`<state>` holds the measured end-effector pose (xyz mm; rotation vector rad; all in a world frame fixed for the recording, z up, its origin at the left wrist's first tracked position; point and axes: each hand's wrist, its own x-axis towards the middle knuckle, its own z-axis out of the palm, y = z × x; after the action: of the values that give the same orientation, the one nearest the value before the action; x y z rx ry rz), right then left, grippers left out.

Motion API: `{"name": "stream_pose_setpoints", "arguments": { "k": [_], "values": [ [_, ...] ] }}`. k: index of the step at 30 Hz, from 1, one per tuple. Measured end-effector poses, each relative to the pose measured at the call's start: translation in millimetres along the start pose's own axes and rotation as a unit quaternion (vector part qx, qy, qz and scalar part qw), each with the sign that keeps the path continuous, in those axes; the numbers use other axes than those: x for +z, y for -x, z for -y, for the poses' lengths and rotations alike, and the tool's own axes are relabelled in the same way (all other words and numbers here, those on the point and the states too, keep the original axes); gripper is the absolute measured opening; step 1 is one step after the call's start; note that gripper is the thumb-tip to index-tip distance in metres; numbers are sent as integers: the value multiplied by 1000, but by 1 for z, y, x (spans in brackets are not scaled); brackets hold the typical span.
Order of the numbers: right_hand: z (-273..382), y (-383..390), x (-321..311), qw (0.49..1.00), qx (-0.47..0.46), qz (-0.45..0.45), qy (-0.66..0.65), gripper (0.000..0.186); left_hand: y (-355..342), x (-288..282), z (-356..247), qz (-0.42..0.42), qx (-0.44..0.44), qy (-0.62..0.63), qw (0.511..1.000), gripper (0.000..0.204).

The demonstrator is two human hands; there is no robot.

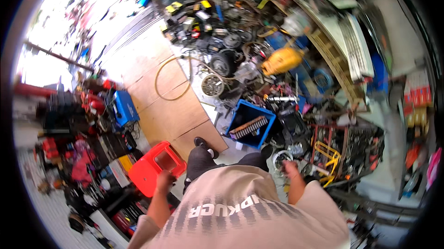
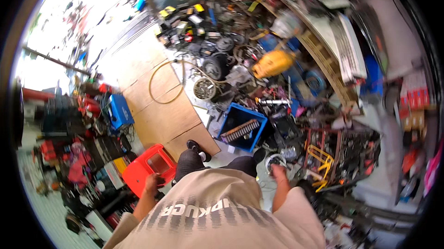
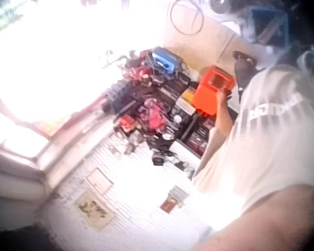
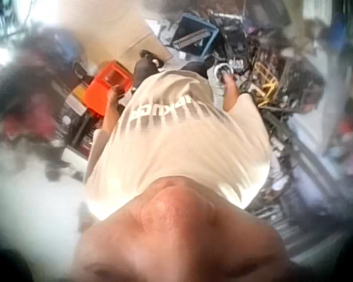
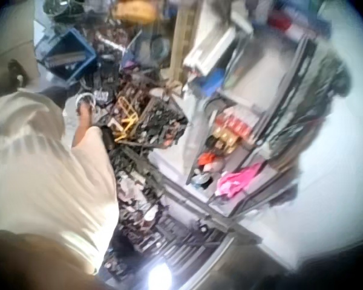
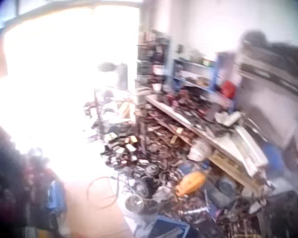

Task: The person works on the internal wiring and structural components of an electric scooter using pliers and a wrench, then walks into a workshop to retrieve another tool.

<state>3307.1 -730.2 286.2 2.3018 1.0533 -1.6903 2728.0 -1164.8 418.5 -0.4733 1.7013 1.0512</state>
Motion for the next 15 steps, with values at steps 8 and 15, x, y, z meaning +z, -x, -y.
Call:
{"name": "stream_pose_setpoints", "arguments": {
  "k": [8, 15],
  "values": [
    [228, 136, 199, 980, -52, 111, 158, 37, 3, -162, -72, -120, 35, 97, 987, 31],
    [370, 110, 255, 969, -217, 11, 113, 26, -80, -172, -66, 61, -27, 135, 989, 29]
  ]
}}
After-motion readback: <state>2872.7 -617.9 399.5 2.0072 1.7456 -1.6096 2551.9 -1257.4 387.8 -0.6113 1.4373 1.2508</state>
